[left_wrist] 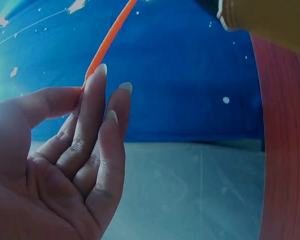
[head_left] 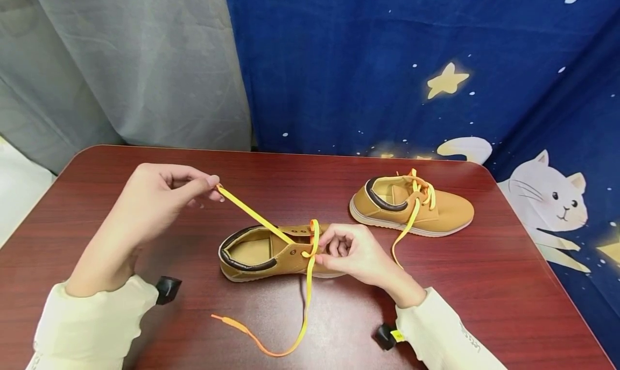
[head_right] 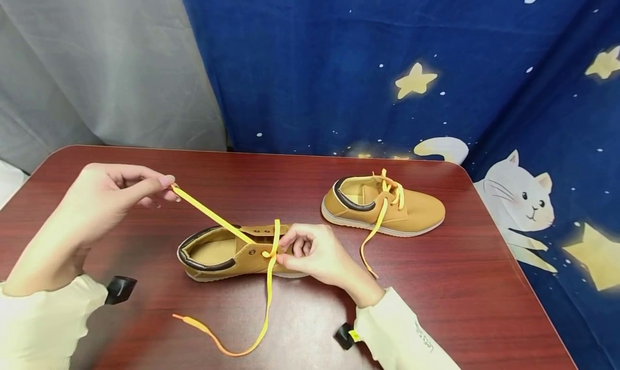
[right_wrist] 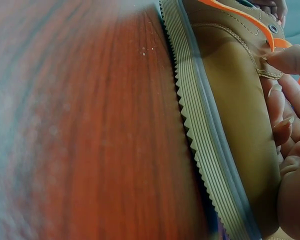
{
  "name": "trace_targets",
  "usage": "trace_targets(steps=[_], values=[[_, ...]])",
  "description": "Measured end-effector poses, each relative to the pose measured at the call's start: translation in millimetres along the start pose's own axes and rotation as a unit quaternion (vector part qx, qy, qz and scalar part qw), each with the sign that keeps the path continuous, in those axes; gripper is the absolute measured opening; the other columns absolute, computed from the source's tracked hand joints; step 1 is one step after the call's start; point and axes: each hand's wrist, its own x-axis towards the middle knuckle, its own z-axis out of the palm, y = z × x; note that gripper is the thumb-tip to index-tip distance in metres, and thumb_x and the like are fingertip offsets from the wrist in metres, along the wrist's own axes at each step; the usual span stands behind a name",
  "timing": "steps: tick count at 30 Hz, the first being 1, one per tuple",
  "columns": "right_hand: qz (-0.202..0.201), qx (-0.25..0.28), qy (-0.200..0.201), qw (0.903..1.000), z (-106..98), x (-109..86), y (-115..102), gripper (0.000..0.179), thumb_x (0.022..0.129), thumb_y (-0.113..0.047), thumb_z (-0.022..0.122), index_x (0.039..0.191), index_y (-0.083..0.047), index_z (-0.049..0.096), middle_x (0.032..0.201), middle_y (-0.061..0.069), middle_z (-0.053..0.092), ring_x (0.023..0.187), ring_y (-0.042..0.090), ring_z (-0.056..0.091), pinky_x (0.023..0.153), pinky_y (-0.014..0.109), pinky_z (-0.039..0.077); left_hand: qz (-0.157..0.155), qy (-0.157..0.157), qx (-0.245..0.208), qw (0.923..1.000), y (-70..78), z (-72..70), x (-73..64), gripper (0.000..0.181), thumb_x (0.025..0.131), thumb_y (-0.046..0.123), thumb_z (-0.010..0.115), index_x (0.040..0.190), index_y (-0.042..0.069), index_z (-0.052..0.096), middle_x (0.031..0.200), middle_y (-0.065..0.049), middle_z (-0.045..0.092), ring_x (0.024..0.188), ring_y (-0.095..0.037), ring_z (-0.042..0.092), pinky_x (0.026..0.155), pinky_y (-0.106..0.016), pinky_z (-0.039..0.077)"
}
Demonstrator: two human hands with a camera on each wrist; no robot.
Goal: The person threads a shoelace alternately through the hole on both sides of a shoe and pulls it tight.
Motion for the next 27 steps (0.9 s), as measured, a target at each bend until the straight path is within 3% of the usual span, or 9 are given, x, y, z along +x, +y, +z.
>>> trace_targets(steps=[11,15,20,24,27], values=[[0.016,-0.004,-0.001,0.9999,-0.4,-0.4,-4.9,0.015,0.08,-0.005,0.081,0.088,-0.012,0.072,0.064,-0.005,0.057,0.053,0.0,0.042,0.047,0.018,0.033,0.002,0.062,-0.022,0.9978,-11.1,-19.7,2.3,0.023,0.098,0.031,0.065,0.103,0.014,0.079,0.076,0.022,0.074,0.07,-0.004,0.071,0.067,-0.016,0.054],[0.015,-0.003,-0.001,0.9999,-0.4,-0.1,-5.4,0.014,0.08,-0.005,0.081,0.089,-0.012,0.073,0.064,-0.004,0.057,0.053,0.0,0.042,0.047,0.018,0.033,-0.007,0.088,-0.059,0.9943,-12.7,-27.6,1.4,0.019,0.098,0.028,0.066,0.102,0.015,0.08,0.076,0.019,0.076,0.071,-0.004,0.073,0.067,-0.017,0.057],[0.013,-0.003,0.001,0.9999,-0.7,0.3,-5.3,0.014,0.08,-0.006,0.081,0.089,-0.013,0.074,0.064,-0.004,0.057,0.053,0.0,0.042,0.047,0.018,0.033,-0.012,0.096,-0.096,0.9907,-14.6,-35.0,0.7,0.015,0.096,0.026,0.069,0.1,0.017,0.081,0.077,0.014,0.077,0.071,-0.007,0.074,0.067,-0.019,0.058],[0.013,-0.004,0.001,0.9999,-0.5,0.3,-5.1,0.014,0.08,-0.006,0.081,0.089,-0.013,0.074,0.064,-0.004,0.057,0.053,0.0,0.042,0.047,0.018,0.033,-0.02,0.097,-0.086,0.9914,-16.7,-36.1,0.8,0.015,0.096,0.028,0.07,0.099,0.018,0.081,0.075,0.016,0.077,0.07,-0.005,0.074,0.066,-0.017,0.057],[0.013,-0.007,-0.004,0.9999,-1.1,0.3,-5.5,0.014,0.08,-0.007,0.081,0.09,-0.013,0.074,0.064,-0.003,0.058,0.054,0.0,0.043,0.047,0.018,0.034,-0.02,0.095,-0.02,0.9951,-20.1,-33.4,1.8,0.021,0.097,0.032,0.067,0.098,0.016,0.081,0.072,0.022,0.073,0.068,0.0,0.07,0.064,-0.015,0.053]])
